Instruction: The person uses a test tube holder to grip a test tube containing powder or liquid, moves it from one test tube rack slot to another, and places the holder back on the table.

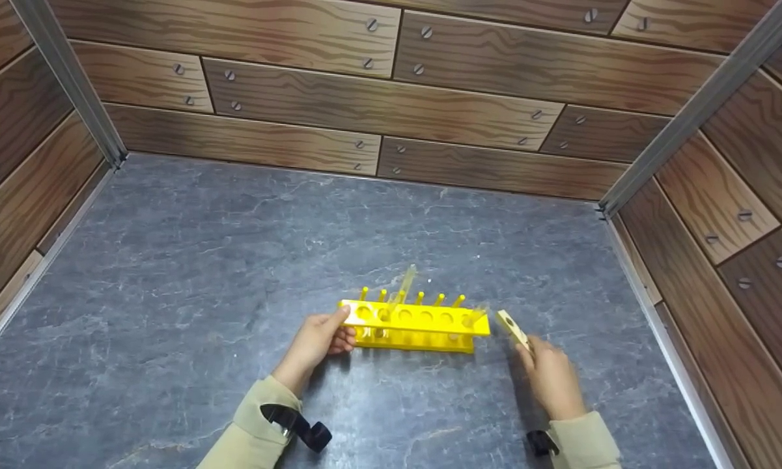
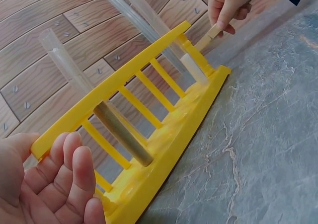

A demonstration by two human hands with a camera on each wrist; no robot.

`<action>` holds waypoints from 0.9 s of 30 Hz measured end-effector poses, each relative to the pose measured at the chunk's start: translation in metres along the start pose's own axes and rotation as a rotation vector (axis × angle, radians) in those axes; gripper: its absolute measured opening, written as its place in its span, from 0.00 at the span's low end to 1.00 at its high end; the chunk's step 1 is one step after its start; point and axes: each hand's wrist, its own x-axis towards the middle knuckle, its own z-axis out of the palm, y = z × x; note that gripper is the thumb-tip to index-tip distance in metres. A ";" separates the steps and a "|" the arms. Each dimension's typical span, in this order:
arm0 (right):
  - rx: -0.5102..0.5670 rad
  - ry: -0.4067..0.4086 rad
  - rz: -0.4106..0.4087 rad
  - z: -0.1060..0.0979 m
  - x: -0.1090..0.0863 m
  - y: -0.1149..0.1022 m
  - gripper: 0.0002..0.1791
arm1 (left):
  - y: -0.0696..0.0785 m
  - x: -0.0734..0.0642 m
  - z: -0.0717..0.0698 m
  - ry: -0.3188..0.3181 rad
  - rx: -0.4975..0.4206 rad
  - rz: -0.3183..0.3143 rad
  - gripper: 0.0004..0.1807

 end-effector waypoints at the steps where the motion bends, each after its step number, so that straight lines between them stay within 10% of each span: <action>1: 0.004 0.004 -0.002 -0.001 0.000 0.000 0.15 | 0.000 0.000 0.000 0.001 0.001 -0.002 0.26; 27: -0.003 0.060 -0.028 -0.035 -0.001 -0.032 0.12 | 0.002 0.000 -0.001 -0.006 -0.019 0.002 0.25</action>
